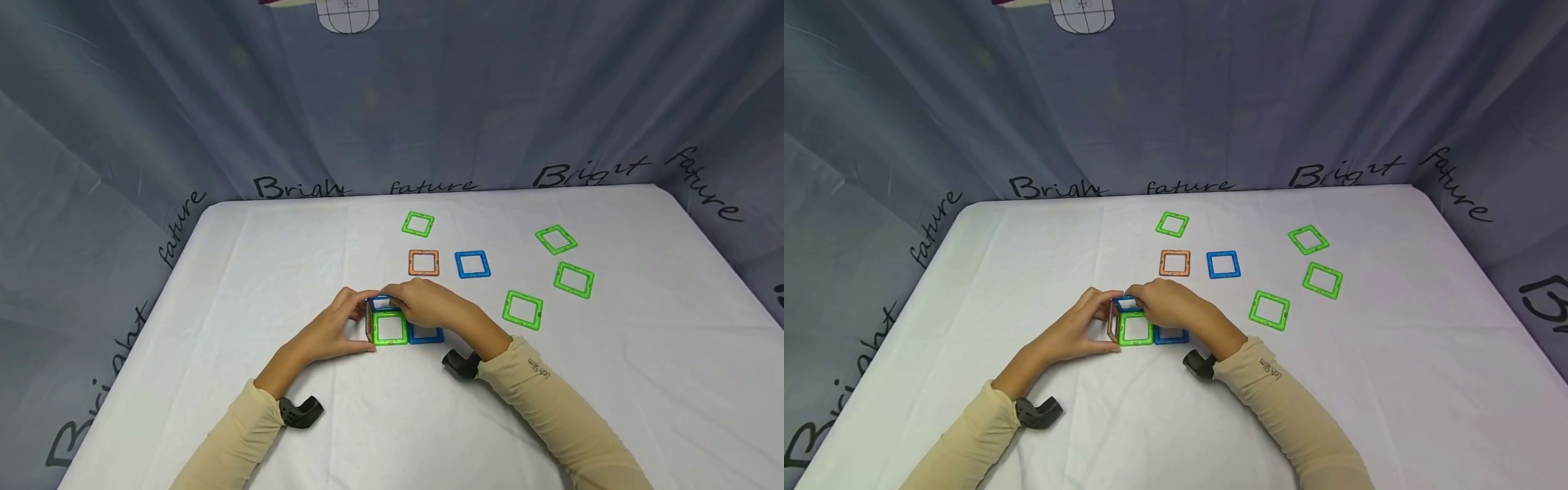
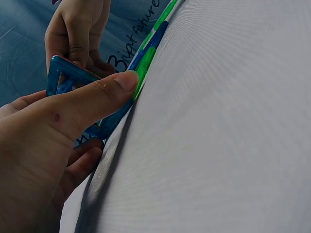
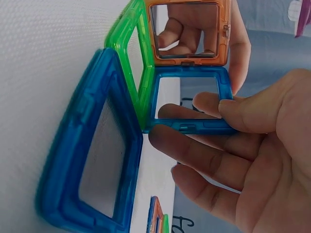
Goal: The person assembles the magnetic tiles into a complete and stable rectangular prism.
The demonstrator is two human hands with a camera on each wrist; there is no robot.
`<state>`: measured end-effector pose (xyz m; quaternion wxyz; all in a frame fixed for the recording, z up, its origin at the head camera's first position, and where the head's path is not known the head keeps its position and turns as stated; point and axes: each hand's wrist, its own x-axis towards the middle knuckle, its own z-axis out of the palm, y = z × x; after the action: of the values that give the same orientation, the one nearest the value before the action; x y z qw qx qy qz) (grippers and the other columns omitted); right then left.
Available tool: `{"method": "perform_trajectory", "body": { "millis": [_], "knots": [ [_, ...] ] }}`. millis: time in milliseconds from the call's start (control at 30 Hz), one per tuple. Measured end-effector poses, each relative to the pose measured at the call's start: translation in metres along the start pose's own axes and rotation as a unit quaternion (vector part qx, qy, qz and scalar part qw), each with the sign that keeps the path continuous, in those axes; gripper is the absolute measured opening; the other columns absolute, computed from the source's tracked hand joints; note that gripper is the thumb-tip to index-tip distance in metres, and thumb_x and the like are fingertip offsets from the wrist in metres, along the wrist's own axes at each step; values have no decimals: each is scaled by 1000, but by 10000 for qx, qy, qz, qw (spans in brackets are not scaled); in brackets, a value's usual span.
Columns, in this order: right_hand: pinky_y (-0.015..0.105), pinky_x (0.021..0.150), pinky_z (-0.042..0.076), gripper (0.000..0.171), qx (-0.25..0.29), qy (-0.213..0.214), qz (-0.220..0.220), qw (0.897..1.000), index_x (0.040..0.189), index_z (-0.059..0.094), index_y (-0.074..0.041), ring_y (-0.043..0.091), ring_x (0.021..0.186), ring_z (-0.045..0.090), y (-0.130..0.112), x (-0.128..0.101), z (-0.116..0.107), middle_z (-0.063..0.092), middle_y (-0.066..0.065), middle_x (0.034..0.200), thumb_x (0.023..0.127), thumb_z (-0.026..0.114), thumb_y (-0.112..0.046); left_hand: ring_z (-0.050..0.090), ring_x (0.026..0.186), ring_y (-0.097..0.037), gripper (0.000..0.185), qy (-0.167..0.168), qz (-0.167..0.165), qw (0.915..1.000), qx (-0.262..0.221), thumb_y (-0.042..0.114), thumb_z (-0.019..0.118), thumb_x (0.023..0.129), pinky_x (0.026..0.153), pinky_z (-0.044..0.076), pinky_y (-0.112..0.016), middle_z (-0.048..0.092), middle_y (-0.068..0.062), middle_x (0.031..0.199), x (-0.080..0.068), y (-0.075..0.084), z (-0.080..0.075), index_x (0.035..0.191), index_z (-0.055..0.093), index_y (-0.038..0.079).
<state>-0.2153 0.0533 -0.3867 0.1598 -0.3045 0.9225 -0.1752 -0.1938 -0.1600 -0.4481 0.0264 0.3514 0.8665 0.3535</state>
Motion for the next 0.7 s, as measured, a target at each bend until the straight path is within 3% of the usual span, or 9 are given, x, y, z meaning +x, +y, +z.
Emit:
{"method": "perform_trajectory", "body": {
  "millis": [400, 700],
  "knots": [
    [38, 92, 46, 32, 202, -88, -159, 9996, 127, 55, -12, 18, 108, 59, 5, 0, -2, 62, 5, 117, 97, 43, -14, 56, 94, -12, 84, 33, 82, 9999, -67, 27, 80, 69, 84, 48, -25, 38, -4, 114, 0, 0, 0, 138, 34, 17],
    [38, 93, 45, 32, 27, -74, -119, 9999, 126, 56, -13, 19, 111, 57, 4, -1, -2, 61, 4, 121, 96, 45, -13, 57, 94, -12, 84, -4, 70, 10000, 3, 28, 80, 69, 84, 48, -28, 41, -2, 113, 1, 1, 0, 139, 33, 17]
  ]
}}
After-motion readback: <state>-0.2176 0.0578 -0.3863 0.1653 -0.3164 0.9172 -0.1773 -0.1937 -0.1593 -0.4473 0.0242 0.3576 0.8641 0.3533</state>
